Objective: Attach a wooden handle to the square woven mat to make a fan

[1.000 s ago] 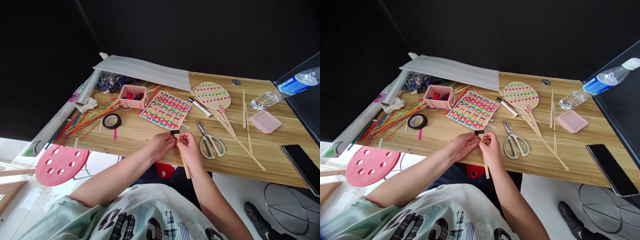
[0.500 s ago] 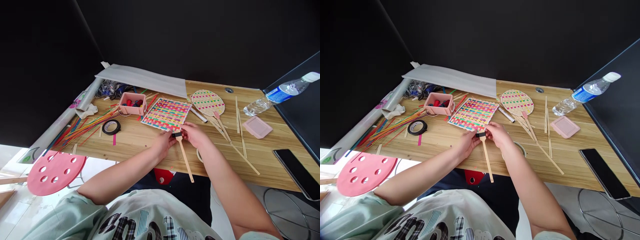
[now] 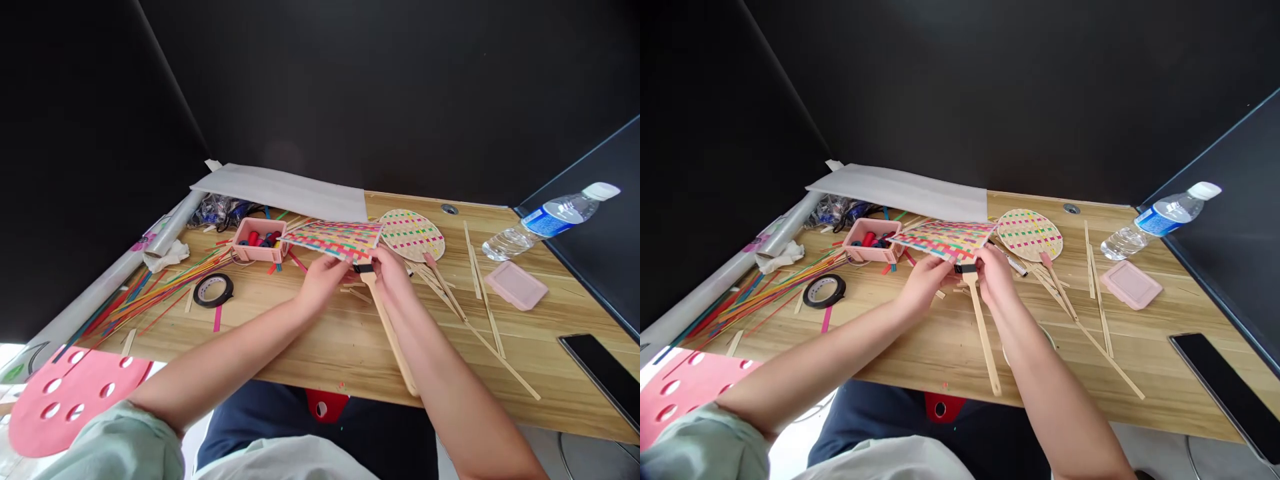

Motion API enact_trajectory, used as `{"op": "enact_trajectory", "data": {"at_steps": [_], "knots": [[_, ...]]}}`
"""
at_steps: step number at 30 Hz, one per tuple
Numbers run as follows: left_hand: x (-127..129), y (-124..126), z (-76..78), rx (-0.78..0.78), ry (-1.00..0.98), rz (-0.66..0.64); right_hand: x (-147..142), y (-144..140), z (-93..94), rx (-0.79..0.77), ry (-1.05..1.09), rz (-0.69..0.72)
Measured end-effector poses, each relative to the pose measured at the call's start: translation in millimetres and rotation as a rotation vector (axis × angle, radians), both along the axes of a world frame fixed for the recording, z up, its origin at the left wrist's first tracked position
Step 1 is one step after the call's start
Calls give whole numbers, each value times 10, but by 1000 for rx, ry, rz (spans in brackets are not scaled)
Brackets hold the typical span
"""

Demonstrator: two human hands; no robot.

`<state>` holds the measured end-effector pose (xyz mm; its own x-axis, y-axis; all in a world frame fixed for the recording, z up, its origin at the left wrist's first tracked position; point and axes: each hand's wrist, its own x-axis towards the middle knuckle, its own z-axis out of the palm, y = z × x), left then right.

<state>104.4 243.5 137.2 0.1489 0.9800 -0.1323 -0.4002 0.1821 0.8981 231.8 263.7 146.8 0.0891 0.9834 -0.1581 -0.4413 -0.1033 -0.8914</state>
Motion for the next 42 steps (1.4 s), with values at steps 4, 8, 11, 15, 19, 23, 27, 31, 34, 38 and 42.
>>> {"op": "enact_trajectory", "data": {"at_steps": [4, 8, 11, 15, 19, 23, 27, 31, 34, 38, 42], "knots": [[-11, -263, 36, 123, -8, -48, -61, -302, 126, 65, 22, -100], [-96, -294, 25, 321, -42, -47, -99, -421, 155, 198, 30, -113], [-179, -125, -128, 327, -72, -58, -105, -318, 10, 164, 55, -22], [-233, 87, -339, 198, -142, -137, -92, -145, -214, 55, 126, -7], [-226, 140, -364, 47, -217, -140, -70, -80, -267, 15, 145, -60], [-211, 119, -331, -45, -202, -284, -51, -97, -208, 85, 143, -72], [-211, 85, -294, -27, -290, -384, -40, -161, -128, 96, 110, 18], [-222, 64, -265, 50, -288, -362, -34, -219, -62, 145, 116, 121], [-238, 62, -273, 87, -215, -315, -40, -236, -43, 173, 122, 134], [-264, 44, -265, 151, -87, -275, -57, -251, -33, 189, 90, 111], [-281, 15, -232, 218, -16, -267, -61, -272, -10, 181, 54, 78]]}}
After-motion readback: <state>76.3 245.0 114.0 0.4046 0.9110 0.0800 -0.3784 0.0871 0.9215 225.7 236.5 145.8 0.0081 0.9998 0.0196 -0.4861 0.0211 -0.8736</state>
